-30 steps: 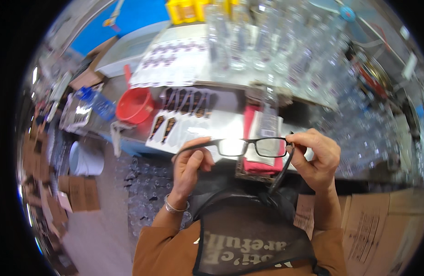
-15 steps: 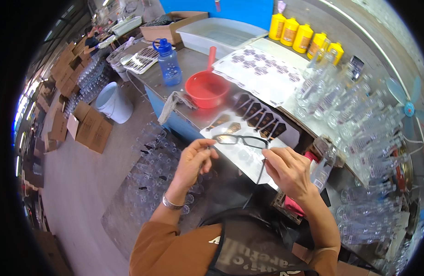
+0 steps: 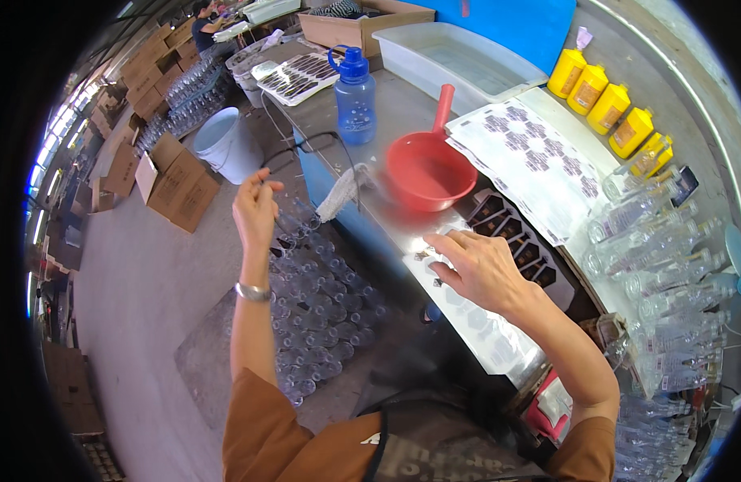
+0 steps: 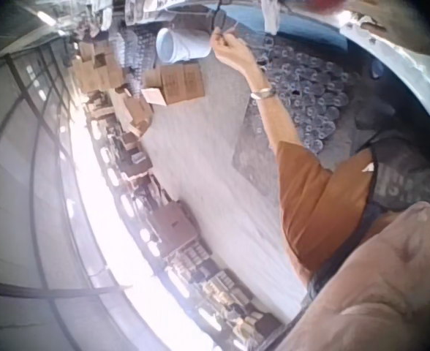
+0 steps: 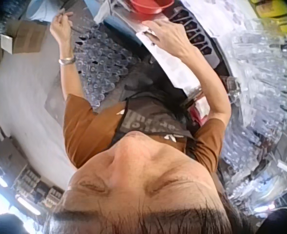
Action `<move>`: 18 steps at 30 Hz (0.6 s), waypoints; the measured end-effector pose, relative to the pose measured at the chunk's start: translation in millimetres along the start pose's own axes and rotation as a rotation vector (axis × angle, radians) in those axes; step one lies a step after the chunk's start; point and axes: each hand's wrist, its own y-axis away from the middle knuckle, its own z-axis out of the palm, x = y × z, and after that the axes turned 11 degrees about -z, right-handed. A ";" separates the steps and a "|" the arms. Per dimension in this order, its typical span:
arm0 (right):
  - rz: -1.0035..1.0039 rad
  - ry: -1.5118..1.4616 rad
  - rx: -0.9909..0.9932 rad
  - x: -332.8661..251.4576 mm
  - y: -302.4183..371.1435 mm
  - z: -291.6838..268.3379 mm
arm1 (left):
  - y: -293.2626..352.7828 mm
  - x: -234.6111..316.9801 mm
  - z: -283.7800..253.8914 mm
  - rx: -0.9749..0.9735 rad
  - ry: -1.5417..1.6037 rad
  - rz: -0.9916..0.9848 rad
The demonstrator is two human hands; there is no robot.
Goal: The person repeatedly picks up clear plastic bottles, applies a label to each bottle using a handheld applicator, and places the labeled bottles aside. The process is repeated for multiple bottles in a continuous sequence.
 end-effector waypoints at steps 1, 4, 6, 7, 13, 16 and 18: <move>0.003 -0.005 -0.044 2.4 -0.9 2.3 | -21.8 -10.5 -1.6 0.045 -0.047 -0.008; -0.007 0.003 -0.129 3.0 3.0 -5.6 | -83.8 -39.5 7.6 0.190 -0.156 -0.034; -0.016 -0.017 -0.135 1.4 11.9 -12.5 | -114.0 -55.3 15.6 0.265 -0.214 -0.041; 0.005 -0.004 -0.184 -1.0 14.9 -20.4 | -126.8 -65.1 22.2 0.283 -0.232 -0.043; 0.128 0.093 -0.162 -1.4 59.8 -42.8 | -191.2 -124.9 73.2 0.300 -0.205 -0.039; 0.235 0.100 -0.212 -6.6 74.0 -53.3 | -207.4 -141.9 91.0 0.297 -0.238 0.028; 0.255 0.097 -0.176 -7.1 85.1 -52.5 | -212.8 -147.1 101.3 0.281 -0.199 -0.005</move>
